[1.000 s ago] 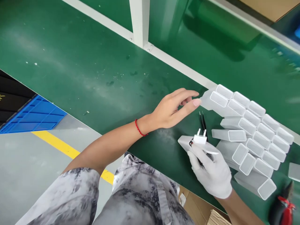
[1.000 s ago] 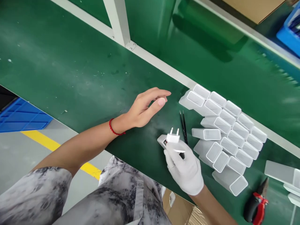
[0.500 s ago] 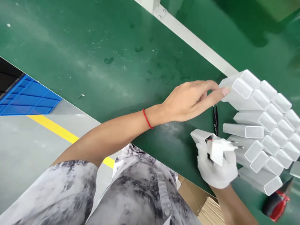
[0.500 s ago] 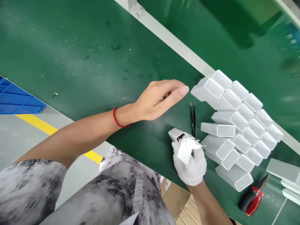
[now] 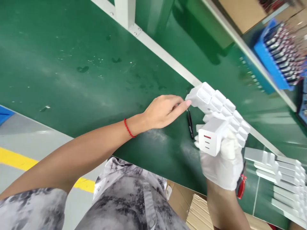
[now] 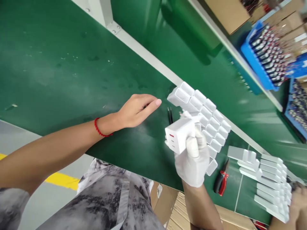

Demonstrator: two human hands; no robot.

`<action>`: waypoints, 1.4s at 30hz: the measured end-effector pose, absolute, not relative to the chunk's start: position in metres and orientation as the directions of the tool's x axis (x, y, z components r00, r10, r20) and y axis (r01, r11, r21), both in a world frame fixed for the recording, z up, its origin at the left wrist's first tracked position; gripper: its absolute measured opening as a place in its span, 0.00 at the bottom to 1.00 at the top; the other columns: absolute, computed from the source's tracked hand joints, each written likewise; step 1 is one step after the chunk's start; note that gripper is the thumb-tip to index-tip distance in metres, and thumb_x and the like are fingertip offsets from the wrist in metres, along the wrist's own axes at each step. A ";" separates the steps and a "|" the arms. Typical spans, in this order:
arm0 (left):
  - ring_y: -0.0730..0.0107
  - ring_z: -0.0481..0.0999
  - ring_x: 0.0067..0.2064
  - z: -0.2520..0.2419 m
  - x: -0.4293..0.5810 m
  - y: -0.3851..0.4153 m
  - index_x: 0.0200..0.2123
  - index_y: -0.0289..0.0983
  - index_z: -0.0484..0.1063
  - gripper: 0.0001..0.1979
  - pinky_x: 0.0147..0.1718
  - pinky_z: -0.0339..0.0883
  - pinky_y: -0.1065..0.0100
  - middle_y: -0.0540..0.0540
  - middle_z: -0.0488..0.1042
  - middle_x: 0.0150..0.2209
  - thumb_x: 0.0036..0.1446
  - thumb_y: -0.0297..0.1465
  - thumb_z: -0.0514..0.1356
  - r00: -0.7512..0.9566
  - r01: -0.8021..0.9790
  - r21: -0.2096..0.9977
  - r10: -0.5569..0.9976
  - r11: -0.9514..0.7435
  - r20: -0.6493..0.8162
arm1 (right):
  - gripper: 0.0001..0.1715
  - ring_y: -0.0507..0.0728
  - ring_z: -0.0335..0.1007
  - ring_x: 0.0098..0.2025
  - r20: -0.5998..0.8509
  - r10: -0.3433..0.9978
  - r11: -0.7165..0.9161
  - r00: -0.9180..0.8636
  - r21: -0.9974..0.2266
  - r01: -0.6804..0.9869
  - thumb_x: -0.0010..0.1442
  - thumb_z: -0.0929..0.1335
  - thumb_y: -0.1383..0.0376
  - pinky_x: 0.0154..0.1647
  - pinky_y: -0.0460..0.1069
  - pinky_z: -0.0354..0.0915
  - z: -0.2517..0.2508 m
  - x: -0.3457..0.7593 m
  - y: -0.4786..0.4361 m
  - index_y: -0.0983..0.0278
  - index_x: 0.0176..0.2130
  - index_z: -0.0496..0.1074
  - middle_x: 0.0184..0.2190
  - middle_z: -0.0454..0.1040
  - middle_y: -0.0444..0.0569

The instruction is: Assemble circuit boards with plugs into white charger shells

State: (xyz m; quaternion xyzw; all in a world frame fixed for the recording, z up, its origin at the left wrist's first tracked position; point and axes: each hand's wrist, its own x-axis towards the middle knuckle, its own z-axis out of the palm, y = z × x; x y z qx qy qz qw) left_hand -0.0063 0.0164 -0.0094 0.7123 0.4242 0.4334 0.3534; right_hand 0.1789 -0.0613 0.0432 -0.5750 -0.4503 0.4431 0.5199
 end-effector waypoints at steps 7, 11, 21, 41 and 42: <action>0.72 0.64 0.25 -0.009 -0.006 0.017 0.20 0.39 0.56 0.24 0.27 0.52 0.67 0.51 0.64 0.21 0.70 0.40 0.45 0.287 0.324 0.872 0.917 -0.366 0.278 | 0.26 0.51 0.75 0.29 -0.322 0.945 -0.312 0.056 -0.941 -0.134 0.52 0.76 0.46 0.28 0.43 0.74 0.047 0.173 -0.051 0.59 0.44 0.79 0.33 0.79 0.45; 0.71 0.66 0.27 -0.010 -0.006 0.015 0.22 0.37 0.63 0.24 0.28 0.55 0.67 0.49 0.67 0.23 0.70 0.40 0.46 0.294 0.313 0.879 0.917 -0.359 0.270 | 0.27 0.51 0.75 0.30 -0.352 0.934 -0.340 0.070 -0.931 -0.134 0.52 0.76 0.46 0.29 0.44 0.74 0.045 0.171 -0.049 0.59 0.46 0.78 0.35 0.79 0.45; 0.73 0.71 0.30 -0.004 -0.007 0.010 0.39 0.33 0.75 0.20 0.30 0.66 0.72 0.48 0.74 0.28 0.63 0.46 0.58 0.502 -0.099 0.976 0.837 -0.192 0.216 | 0.18 0.53 0.76 0.36 -0.247 0.965 -0.235 0.088 -0.964 -0.123 0.56 0.75 0.50 0.31 0.45 0.74 0.036 0.169 -0.041 0.55 0.44 0.79 0.40 0.79 0.44; 0.69 0.77 0.41 -0.015 -0.006 0.015 0.41 0.33 0.77 0.18 0.46 0.73 0.64 0.43 0.79 0.41 0.44 0.25 0.71 0.512 -0.384 0.920 0.847 0.075 0.145 | 0.08 0.59 0.78 0.33 0.435 0.880 0.378 -0.192 -0.393 0.838 0.57 0.74 0.56 0.26 0.50 0.66 0.031 0.190 -0.039 0.54 0.37 0.78 0.38 0.81 0.48; 0.69 0.77 0.41 -0.015 -0.007 0.015 0.41 0.33 0.77 0.18 0.46 0.74 0.63 0.43 0.79 0.41 0.44 0.25 0.71 0.514 -0.382 0.921 0.846 0.078 0.141 | 0.08 0.59 0.78 0.34 0.417 0.890 0.370 -0.184 -0.423 0.827 0.55 0.75 0.57 0.26 0.50 0.66 0.032 0.190 -0.039 0.54 0.37 0.78 0.38 0.80 0.48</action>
